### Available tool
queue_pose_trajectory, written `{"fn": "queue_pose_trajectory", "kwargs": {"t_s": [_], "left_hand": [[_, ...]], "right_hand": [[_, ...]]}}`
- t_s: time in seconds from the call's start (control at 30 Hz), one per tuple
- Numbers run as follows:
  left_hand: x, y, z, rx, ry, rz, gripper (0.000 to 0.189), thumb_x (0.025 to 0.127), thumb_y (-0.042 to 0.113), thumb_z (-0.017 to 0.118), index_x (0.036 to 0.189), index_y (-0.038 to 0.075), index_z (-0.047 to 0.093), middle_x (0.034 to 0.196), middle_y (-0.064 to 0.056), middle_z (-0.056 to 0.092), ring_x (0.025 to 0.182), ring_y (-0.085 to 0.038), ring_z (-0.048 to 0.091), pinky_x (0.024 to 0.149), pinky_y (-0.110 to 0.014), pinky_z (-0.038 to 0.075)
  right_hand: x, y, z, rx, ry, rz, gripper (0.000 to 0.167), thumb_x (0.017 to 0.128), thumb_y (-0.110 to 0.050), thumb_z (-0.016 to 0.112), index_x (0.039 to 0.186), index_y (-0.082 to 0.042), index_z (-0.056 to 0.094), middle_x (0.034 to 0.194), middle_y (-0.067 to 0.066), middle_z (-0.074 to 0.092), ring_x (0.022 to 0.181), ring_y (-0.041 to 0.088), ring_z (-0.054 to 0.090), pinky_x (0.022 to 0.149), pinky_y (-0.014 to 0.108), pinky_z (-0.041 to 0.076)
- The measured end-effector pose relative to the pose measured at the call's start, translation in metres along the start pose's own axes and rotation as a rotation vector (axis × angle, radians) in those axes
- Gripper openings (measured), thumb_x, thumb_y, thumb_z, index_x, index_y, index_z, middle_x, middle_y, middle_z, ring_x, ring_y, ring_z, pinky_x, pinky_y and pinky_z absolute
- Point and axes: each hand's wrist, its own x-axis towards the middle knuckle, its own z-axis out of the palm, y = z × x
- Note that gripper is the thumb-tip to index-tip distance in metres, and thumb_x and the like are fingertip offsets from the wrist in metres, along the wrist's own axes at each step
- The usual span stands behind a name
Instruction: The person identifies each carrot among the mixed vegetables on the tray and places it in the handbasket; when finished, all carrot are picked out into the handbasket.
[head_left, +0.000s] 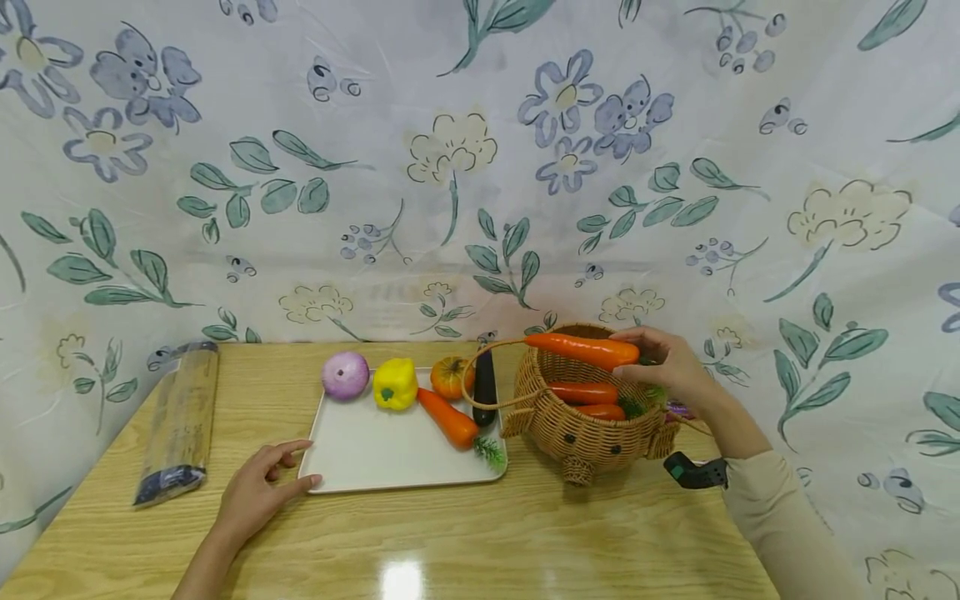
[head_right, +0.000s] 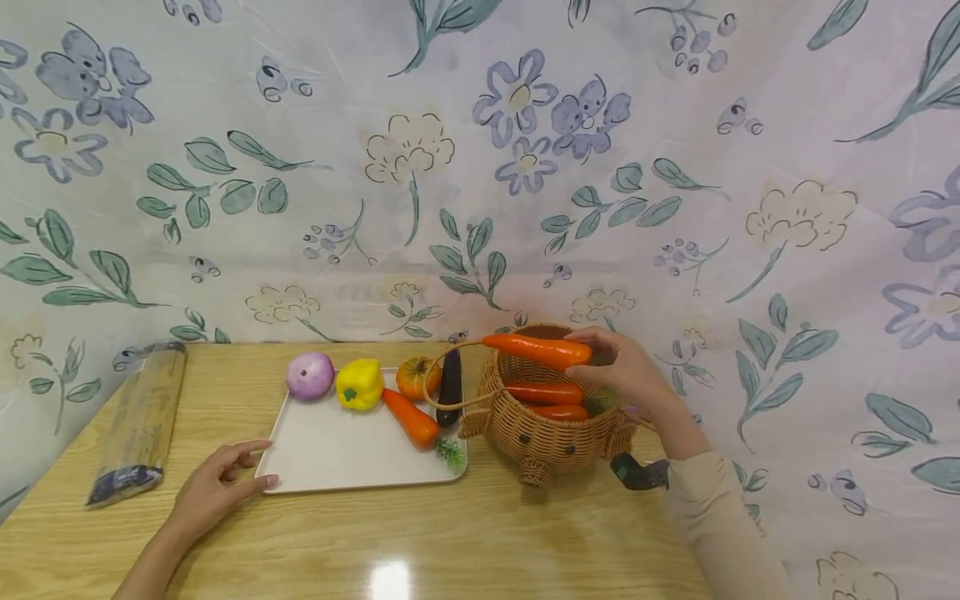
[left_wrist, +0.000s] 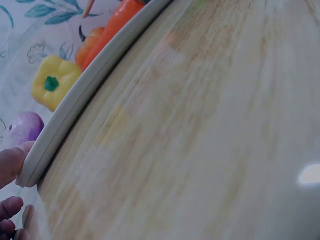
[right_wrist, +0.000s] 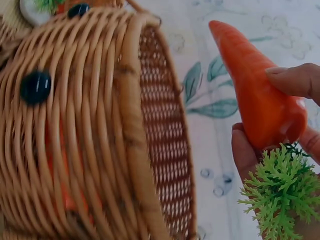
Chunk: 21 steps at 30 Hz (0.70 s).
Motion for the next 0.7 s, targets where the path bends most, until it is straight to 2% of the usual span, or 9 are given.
{"fn": "queue_pose_trajectory", "kwargs": {"t_s": [0.17,0.37,0.7], "left_hand": [[0.0,-0.001,0.0,-0.004,-0.002,-0.005,0.051,0.081,0.039,0.081,0.126,0.019,0.068,0.096,0.001,0.058,0.078,-0.005,0.044,0.068,-0.025,0.039],[0.0,0.0,0.001,-0.013,-0.004,-0.005,0.052,0.081,0.039,0.082,0.126,0.019,0.068,0.095,0.0,0.057,0.077,-0.006,0.043,0.068,-0.025,0.038],[-0.001,-0.001,0.001,-0.013,0.0,0.005,0.051,0.081,0.038,0.081,0.126,0.018,0.068,0.094,0.0,0.058,0.077,-0.005,0.044,0.068,-0.025,0.039]], "right_hand": [[-0.001,0.002,-0.009,-0.072,-0.028,0.049,0.047,0.089,-0.013,0.074,0.131,-0.001,0.057,0.118,0.016,0.061,0.095,0.014,0.061,0.078,0.031,0.056],[0.001,0.004,-0.018,-0.102,-0.056,0.07,0.05,0.09,-0.014,0.073,0.134,0.001,0.055,0.12,0.022,0.059,0.095,0.013,0.061,0.081,0.037,0.057],[0.017,0.008,-0.024,-0.155,-0.108,0.125,0.054,0.088,-0.015,0.074,0.136,0.001,0.055,0.123,0.024,0.059,0.096,0.022,0.062,0.083,0.04,0.055]]}}
